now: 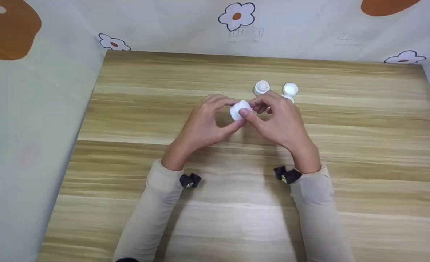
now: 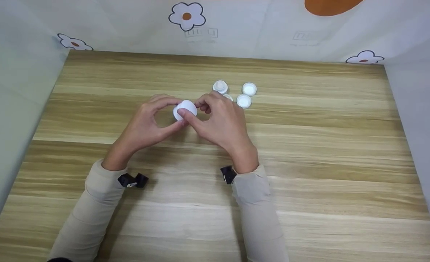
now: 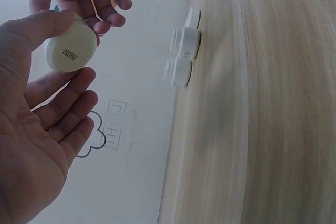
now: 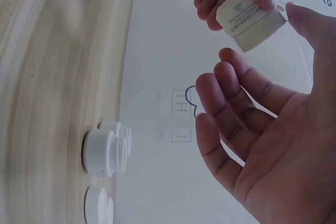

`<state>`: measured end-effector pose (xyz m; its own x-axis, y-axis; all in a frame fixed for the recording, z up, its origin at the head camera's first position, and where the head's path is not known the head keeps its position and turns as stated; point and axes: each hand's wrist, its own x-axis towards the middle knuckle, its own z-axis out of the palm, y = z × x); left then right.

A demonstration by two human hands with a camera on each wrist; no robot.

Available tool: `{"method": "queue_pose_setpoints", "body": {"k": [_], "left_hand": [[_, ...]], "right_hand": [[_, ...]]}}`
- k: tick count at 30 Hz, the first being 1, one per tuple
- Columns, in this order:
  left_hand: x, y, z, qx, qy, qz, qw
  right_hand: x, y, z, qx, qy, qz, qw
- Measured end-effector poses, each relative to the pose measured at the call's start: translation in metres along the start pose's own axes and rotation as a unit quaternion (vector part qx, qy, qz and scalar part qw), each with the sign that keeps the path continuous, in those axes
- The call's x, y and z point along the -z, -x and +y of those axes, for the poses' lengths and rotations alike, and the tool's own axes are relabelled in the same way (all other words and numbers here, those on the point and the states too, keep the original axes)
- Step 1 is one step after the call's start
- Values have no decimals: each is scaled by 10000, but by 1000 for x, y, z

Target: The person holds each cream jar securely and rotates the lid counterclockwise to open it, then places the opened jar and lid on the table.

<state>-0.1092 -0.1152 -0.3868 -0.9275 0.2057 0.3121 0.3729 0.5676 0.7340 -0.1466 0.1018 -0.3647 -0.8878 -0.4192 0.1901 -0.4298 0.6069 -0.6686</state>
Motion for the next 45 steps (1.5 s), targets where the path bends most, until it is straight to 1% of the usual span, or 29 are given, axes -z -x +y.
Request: {"method": "queue_pose_setpoints", "body": {"k": [6, 15, 20, 27, 32, 41, 45], "left_hand": [[0, 0, 0, 3, -32, -26, 10000], [1, 1, 1, 92, -7, -48, 9999], [1, 0, 1, 38, 52, -19, 10000], [0, 0, 2, -37, 55, -10, 10000], [0, 0, 2, -20, -21, -45, 10000], [0, 1, 1, 111, -9, -122, 9999], [1, 2, 1, 94, -17, -85, 9999]], "right_hand": [[-1, 1, -2, -99, 35, 51, 9999], [-2, 0, -3, 102, -95, -43, 9999], [-1, 1, -2, 161, -92, -22, 9998], [-1, 1, -1, 16, 35, 66, 10000], [0, 0, -3, -2, 19, 14, 10000], [-1, 0, -3, 154, 29, -185, 9997], [-2, 1, -2, 87, 90, -167, 9998]]}}
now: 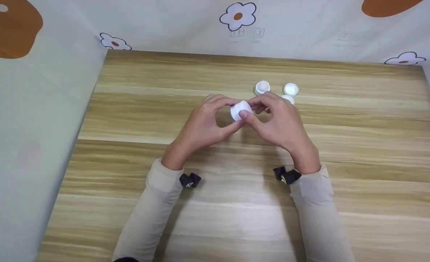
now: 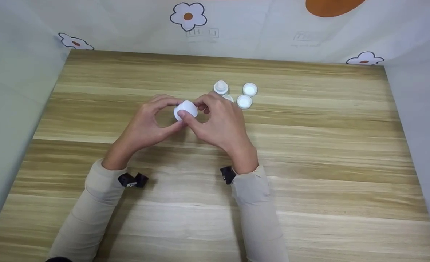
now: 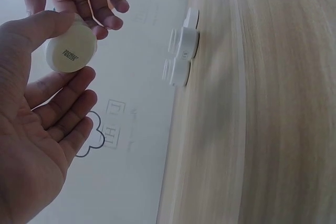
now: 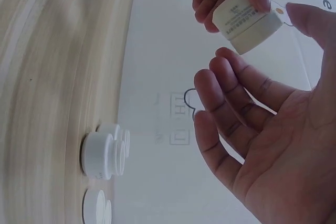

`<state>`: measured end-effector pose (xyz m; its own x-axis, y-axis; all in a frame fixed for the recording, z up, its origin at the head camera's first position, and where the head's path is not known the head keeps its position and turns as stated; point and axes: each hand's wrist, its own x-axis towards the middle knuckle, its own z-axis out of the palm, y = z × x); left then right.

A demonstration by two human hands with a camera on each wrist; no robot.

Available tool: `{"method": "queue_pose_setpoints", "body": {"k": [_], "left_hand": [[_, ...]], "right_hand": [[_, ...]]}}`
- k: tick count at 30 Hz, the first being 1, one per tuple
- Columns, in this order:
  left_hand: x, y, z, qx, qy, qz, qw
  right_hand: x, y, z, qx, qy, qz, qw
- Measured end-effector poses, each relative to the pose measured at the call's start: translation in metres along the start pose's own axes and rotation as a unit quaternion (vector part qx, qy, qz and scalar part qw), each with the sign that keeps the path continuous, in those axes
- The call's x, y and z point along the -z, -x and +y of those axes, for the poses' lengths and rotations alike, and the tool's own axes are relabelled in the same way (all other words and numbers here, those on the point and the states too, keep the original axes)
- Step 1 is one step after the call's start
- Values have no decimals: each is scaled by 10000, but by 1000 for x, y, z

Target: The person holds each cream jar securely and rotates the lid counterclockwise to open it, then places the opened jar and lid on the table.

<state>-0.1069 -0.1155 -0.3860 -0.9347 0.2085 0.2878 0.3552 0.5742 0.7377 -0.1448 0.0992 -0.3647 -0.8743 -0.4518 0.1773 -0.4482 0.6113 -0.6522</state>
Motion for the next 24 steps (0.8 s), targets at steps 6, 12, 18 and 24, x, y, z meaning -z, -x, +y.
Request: {"method": "queue_pose_setpoints", "body": {"k": [6, 12, 18, 24], "left_hand": [[0, 0, 0, -105, 6, 75, 9999], [-1, 0, -1, -240, -44, 107, 9996], [-1, 0, -2, -192, -37, 46, 9998], [0, 0, -2, -158, 4, 20, 9999]], "right_hand": [[-1, 0, 0, -153, 77, 193, 9997], [-1, 1, 0, 10, -12, 302, 9995], [-1, 1, -1, 97, -82, 208, 9997], [-1, 0, -2, 183, -155, 189, 9995]]}}
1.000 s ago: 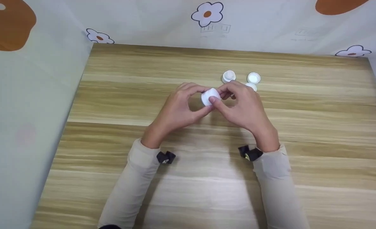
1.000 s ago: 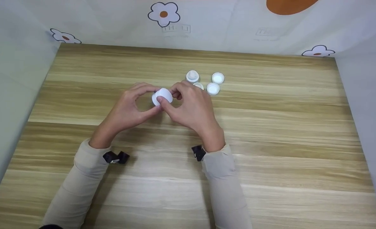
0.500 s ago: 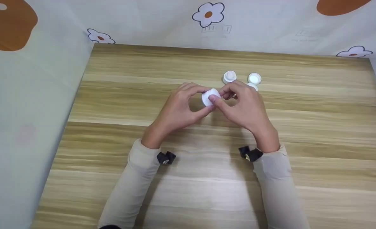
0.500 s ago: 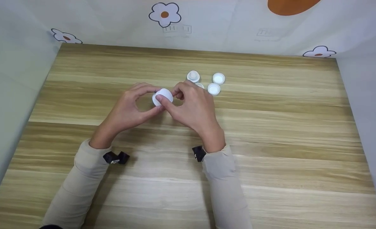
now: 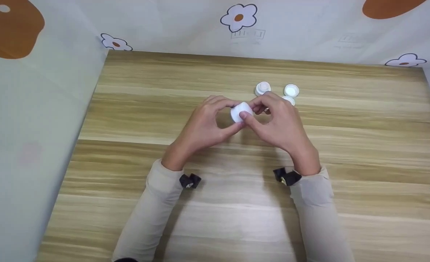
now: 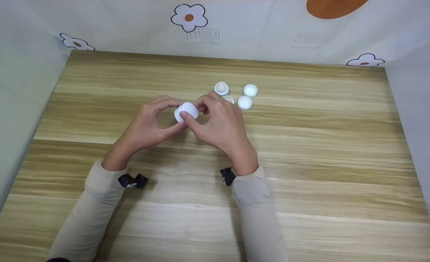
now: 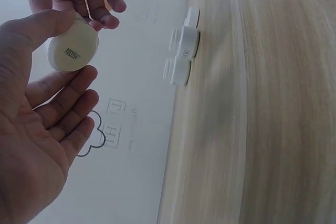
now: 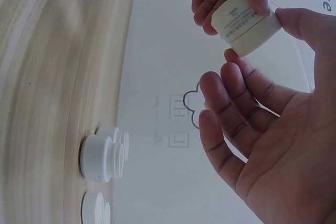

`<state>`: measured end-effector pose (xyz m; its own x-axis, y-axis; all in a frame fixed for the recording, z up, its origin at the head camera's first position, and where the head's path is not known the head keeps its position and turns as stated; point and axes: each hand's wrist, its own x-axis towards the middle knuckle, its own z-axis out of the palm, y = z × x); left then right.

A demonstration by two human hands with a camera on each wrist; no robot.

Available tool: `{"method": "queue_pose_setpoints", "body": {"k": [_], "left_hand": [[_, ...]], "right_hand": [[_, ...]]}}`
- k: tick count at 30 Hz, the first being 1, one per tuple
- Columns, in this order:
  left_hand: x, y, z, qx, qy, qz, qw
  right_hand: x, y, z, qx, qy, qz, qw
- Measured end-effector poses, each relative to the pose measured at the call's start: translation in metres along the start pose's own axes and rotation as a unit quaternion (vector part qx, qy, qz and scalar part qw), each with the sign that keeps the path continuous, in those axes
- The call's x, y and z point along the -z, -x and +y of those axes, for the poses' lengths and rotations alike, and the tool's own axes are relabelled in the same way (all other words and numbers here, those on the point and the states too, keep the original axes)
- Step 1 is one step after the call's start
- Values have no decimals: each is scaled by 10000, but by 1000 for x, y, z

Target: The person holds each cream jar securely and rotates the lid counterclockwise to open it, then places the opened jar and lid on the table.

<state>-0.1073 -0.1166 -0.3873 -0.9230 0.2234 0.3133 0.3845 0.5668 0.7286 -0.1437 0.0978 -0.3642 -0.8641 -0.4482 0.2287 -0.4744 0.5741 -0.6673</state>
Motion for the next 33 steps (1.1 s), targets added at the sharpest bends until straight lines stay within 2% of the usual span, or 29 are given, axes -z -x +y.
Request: {"method": "queue_pose_setpoints", "body": {"k": [12, 18, 22, 33], "left_hand": [[1, 0, 1, 7, -44, -42, 10000], [1, -1, 1, -2, -32, 61, 10000], [1, -1, 1, -3, -45, 68, 10000], [1, 0, 0, 47, -57, -7, 10000]], "right_hand": [[-1, 0, 0, 100, -64, -1, 9999], [0, 0, 0, -206, 195, 161, 9995], [0, 0, 0, -329, 279, 131, 9990], [0, 0, -1, -168, 207, 31, 9996]]}}
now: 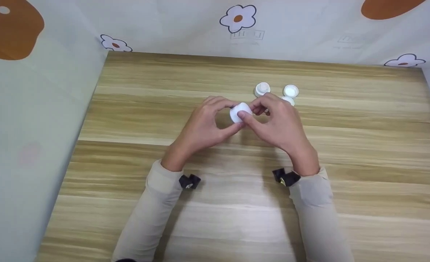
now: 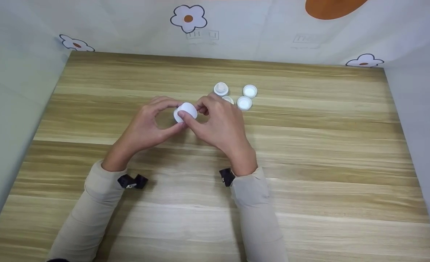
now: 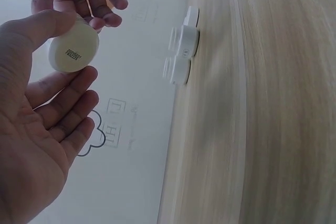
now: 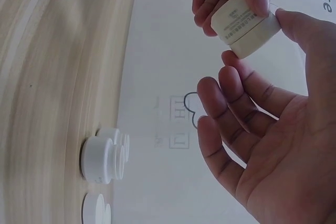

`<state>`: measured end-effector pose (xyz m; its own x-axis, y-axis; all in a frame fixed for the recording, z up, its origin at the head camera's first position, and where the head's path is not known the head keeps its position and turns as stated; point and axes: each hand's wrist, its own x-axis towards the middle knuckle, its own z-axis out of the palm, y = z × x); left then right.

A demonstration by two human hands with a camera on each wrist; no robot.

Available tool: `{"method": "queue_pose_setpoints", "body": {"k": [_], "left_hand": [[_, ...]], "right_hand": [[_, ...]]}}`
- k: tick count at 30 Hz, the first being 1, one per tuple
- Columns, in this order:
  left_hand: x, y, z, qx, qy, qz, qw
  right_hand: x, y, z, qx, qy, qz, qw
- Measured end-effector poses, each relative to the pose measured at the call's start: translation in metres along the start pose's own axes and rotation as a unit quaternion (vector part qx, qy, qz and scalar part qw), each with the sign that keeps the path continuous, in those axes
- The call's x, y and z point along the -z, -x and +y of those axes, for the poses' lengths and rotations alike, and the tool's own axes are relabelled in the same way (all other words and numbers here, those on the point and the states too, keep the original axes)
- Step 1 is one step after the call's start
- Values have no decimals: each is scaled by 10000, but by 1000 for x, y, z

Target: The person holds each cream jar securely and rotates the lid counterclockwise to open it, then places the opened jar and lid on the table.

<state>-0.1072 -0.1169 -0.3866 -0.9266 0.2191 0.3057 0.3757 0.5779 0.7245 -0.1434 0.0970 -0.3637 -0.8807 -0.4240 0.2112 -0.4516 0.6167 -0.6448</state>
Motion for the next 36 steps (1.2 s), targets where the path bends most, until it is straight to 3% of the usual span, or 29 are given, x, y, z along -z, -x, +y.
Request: {"method": "queue_pose_setpoints", "body": {"k": [14, 24, 36], "left_hand": [[0, -1, -1, 124, 89, -132, 9998], [0, -1, 0, 37, 99, -43, 9999], [-1, 0, -1, 26, -31, -112, 9999]], "right_hand": [[0, -1, 0, 122, -117, -75, 9998], [-1, 0, -1, -236, 124, 131, 9996], [-2, 0, -2, 45, -18, 28, 10000]]}}
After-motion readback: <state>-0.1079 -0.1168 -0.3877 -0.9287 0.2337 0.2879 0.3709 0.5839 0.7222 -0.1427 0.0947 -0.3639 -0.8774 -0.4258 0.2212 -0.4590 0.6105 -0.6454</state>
